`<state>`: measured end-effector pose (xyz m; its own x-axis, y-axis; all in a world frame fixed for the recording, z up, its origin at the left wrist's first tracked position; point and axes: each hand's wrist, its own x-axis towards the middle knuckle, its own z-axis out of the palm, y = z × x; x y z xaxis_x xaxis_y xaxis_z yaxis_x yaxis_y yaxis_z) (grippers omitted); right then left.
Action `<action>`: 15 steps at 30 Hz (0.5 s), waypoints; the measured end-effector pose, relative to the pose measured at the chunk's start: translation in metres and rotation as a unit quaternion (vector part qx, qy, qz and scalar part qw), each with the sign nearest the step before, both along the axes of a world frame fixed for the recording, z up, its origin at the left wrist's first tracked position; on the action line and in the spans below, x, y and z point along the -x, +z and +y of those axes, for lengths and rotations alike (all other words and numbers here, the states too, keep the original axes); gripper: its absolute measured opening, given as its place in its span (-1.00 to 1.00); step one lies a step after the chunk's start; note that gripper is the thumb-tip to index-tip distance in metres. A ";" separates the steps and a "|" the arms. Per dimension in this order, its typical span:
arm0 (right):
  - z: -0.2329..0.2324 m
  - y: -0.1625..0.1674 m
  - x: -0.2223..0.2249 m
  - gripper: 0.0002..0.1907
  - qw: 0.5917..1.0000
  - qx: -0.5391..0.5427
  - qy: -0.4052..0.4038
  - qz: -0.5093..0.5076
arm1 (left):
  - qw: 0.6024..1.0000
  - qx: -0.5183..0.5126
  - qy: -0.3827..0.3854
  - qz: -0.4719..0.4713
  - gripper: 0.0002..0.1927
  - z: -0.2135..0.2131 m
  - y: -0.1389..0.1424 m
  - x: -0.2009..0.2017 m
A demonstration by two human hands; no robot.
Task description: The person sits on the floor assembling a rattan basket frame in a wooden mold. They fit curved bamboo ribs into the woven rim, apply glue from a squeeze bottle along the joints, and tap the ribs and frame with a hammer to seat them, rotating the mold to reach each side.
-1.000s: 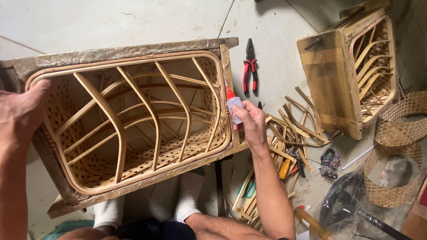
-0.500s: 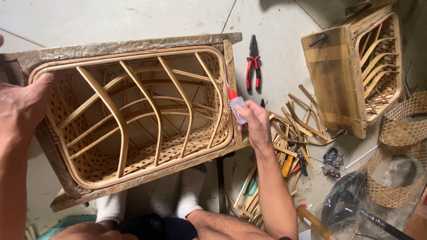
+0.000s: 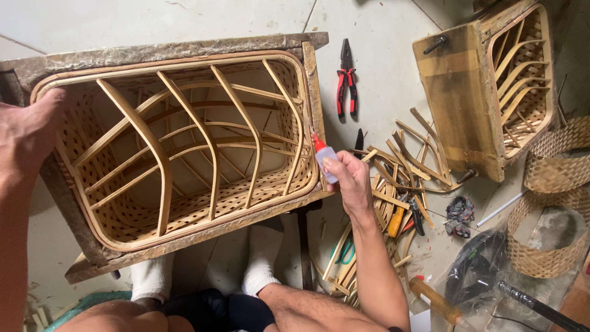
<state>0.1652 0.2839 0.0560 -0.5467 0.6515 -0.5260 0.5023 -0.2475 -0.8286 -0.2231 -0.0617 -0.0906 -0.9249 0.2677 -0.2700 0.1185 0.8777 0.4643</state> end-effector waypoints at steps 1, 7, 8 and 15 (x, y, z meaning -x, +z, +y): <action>-0.004 0.003 -0.006 -0.68 1.000 -0.004 0.005 0.009 | 1.000 0.000 -0.002 0.002 -0.62 0.001 0.002 0.000; -0.019 0.010 -0.035 -0.68 1.000 -0.027 0.015 -0.003 | 1.000 -0.004 -0.014 0.010 -0.63 0.011 0.008 0.000; -0.019 0.009 -0.036 -0.68 0.999 -0.027 0.020 -0.011 | 1.000 -0.005 -0.016 0.011 -0.63 0.013 0.009 0.000; -0.015 0.005 -0.031 -0.68 0.999 -0.029 0.028 -0.022 | 1.000 -0.007 -0.024 0.018 -0.65 0.020 0.016 0.000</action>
<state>0.1961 0.2685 0.0606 -0.5598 0.6512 -0.5124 0.5500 -0.1704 -0.8176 -0.2233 -0.0420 -0.0746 -0.9198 0.3166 -0.2319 0.1783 0.8635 0.4717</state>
